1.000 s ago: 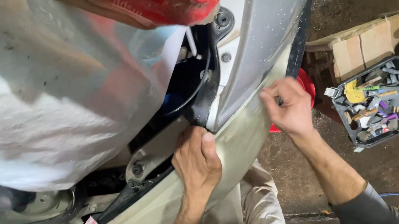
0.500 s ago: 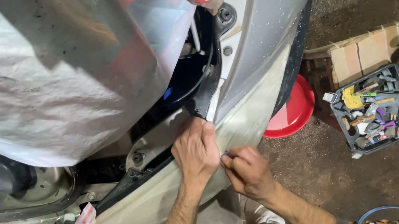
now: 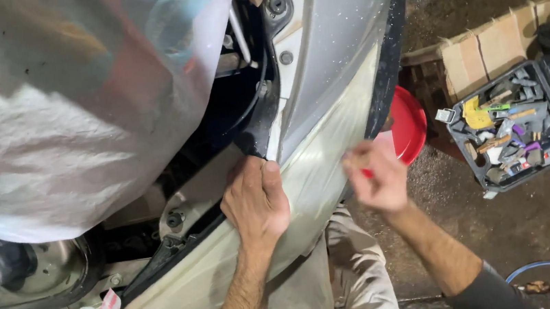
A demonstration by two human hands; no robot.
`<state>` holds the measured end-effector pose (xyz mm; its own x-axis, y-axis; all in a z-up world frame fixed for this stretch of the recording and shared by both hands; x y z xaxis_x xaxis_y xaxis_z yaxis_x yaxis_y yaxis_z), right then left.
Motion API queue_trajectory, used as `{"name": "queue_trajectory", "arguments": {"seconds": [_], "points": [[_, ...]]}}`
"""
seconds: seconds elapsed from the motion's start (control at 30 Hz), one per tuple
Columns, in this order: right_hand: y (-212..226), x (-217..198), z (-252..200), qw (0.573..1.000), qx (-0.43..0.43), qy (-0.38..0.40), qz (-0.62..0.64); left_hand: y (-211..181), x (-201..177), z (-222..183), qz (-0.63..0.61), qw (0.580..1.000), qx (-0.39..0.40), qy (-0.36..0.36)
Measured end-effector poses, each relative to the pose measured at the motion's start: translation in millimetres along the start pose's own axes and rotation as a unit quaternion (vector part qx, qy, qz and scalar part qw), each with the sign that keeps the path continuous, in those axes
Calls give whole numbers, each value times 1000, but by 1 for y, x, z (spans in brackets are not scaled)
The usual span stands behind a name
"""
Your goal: The person kneels beside a car and uses a purple sanding block to wet-sand the surface of a cloudy headlight. They repeatedly dip the block in a red bucket of water and apply it to the lens. The person also applies masking tape to the edges of the headlight to protect the surrounding paint.
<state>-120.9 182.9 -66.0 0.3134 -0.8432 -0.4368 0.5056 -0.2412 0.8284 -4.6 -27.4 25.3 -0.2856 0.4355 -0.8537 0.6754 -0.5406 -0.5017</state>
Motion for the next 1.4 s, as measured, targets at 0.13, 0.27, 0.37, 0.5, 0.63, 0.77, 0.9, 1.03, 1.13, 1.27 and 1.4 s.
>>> {"name": "queue_trajectory", "arguments": {"seconds": [0.13, 0.27, 0.37, 0.5, 0.63, 0.77, 0.9, 1.03, 1.13, 1.27, 1.4], "points": [[-36, -1, 30, 996, 71, -44, -3, 0, 4, 0, 1, 1000, -13, -7], [27, 6, -39, 994, 69, -72, -45, 0, 3, 0, 13, 1000, -24, -8], [-19, 11, -11, 992, 90, -85, -26, 1, 6, 5, 2, 1000, -14, 0], [-53, 16, 44, 985, 135, -107, 9, 2, 4, 0, 15, 999, -29, 12], [24, 9, -9, 977, 188, -101, -17, 2, 5, 1, 12, 998, -49, 28], [-44, 11, 27, 984, 158, -76, -17, 3, 4, 1, 1, 998, -52, 38], [-70, 15, 90, 983, 150, -102, -16, 0, 3, 4, 4, 999, -39, 26], [-51, 12, 56, 982, 167, -84, -41, -10, -7, 6, -1, 998, -51, 28], [-75, 7, 66, 987, 153, -49, -13, -7, -3, 4, -11, 998, -51, 26], [-88, 10, 92, 993, 84, -64, -60, -5, -3, 6, -20, 999, -26, 1], [-27, 20, 43, 994, 82, 20, -68, -9, -6, 8, -25, 999, -44, 16]]}}
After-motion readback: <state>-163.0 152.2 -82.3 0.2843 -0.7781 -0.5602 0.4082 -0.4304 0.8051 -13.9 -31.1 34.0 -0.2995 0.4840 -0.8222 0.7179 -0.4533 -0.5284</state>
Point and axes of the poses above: each hand's wrist, its own z-axis towards the middle knuckle, its own x-axis out of the palm, y = z × x, the point moved 2 cm from there along z, towards the middle knuckle
